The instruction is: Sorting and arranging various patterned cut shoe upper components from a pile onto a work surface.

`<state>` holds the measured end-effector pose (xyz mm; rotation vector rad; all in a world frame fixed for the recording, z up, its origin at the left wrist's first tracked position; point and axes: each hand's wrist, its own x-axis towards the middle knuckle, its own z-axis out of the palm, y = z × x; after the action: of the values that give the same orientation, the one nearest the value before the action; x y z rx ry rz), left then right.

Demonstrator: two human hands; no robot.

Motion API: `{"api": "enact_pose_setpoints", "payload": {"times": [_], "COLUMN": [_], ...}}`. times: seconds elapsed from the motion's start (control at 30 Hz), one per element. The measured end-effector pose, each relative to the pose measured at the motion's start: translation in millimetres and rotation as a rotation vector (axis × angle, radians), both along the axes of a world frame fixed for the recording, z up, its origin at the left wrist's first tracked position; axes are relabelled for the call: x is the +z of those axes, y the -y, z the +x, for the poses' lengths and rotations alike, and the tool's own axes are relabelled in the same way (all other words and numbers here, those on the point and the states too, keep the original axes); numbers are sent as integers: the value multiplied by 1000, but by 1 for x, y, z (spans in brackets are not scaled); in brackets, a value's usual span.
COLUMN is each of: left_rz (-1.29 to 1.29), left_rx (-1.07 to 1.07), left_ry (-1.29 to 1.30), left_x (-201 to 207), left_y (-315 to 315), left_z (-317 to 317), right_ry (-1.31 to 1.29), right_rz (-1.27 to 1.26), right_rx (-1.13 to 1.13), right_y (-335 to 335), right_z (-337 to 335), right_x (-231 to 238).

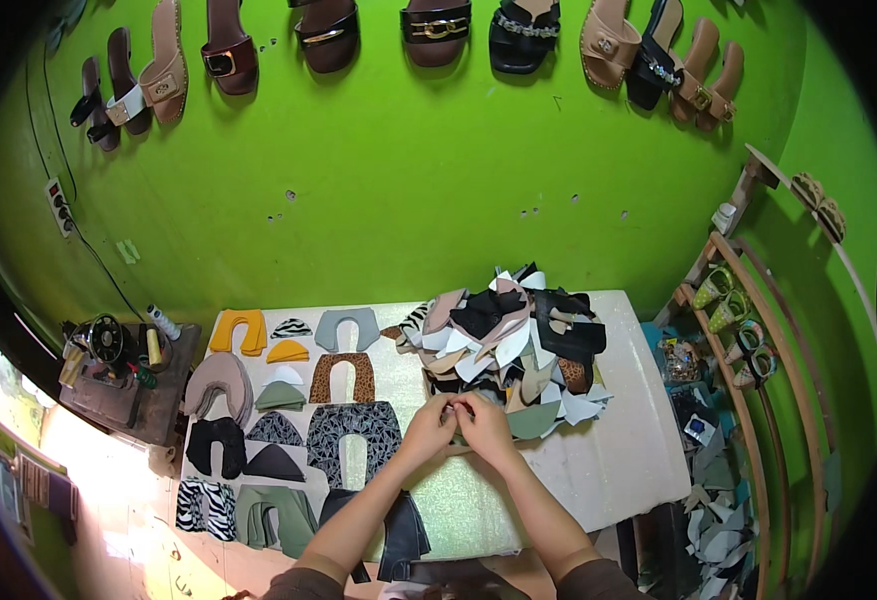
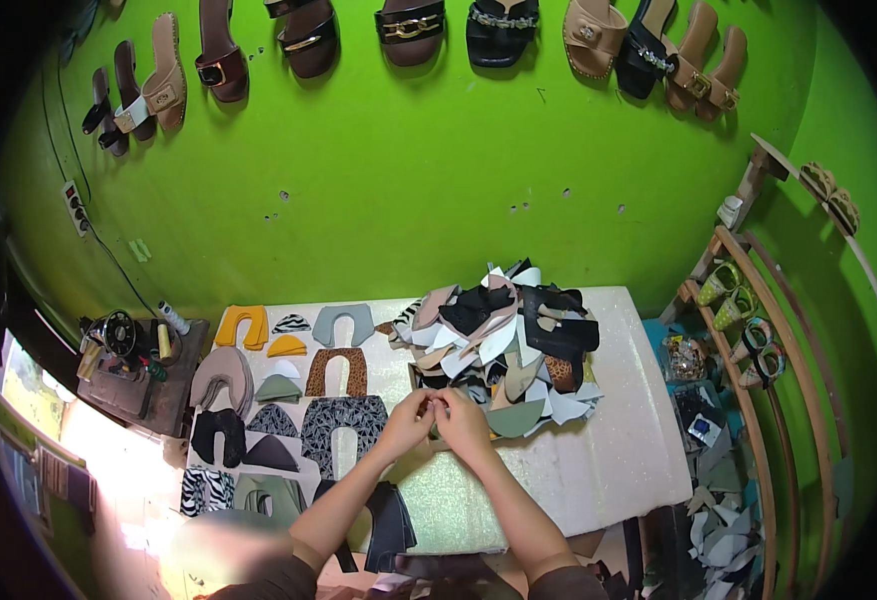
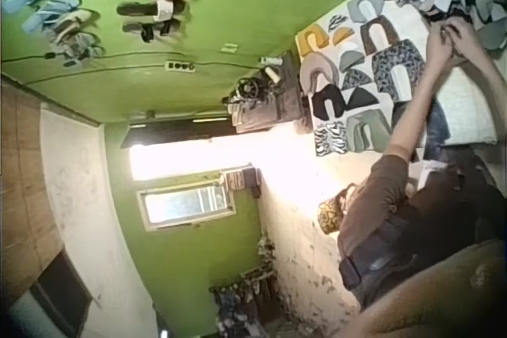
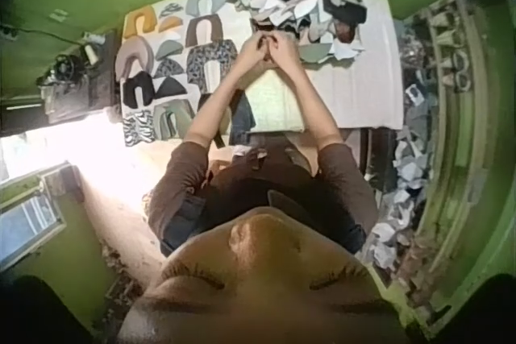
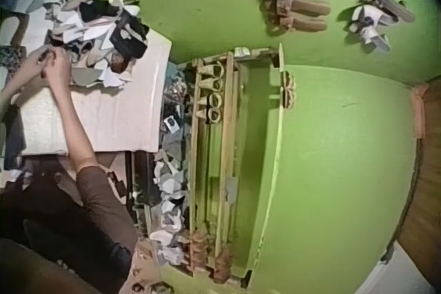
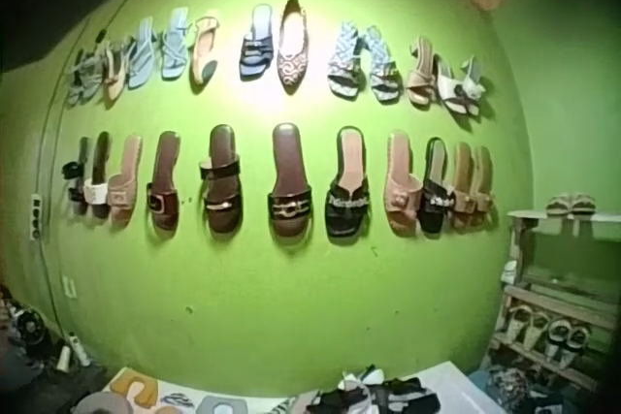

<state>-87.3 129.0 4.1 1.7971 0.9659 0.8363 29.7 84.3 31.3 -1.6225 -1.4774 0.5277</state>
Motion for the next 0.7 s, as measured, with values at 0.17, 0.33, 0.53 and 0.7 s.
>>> {"api": "enact_pose_setpoints", "payload": {"times": [0.17,0.33,0.53,0.7], "left_rz": [-40,-19,-41,-144], "left_rx": [36,14,-26,-90], "left_ry": [-32,-57,-11,62], "left_x": [-15,1,15,26], "left_y": [20,23,23,26], "left_z": [-1,-5,4,26], "right_ry": [-56,-64,-69,-18], "right_rz": [-64,-84,-13,-56], "right_rx": [25,67,111,156], "right_y": [15,22,31,39], "right_z": [-2,3,13,24], "right_x": [-21,-7,-2,1]}}
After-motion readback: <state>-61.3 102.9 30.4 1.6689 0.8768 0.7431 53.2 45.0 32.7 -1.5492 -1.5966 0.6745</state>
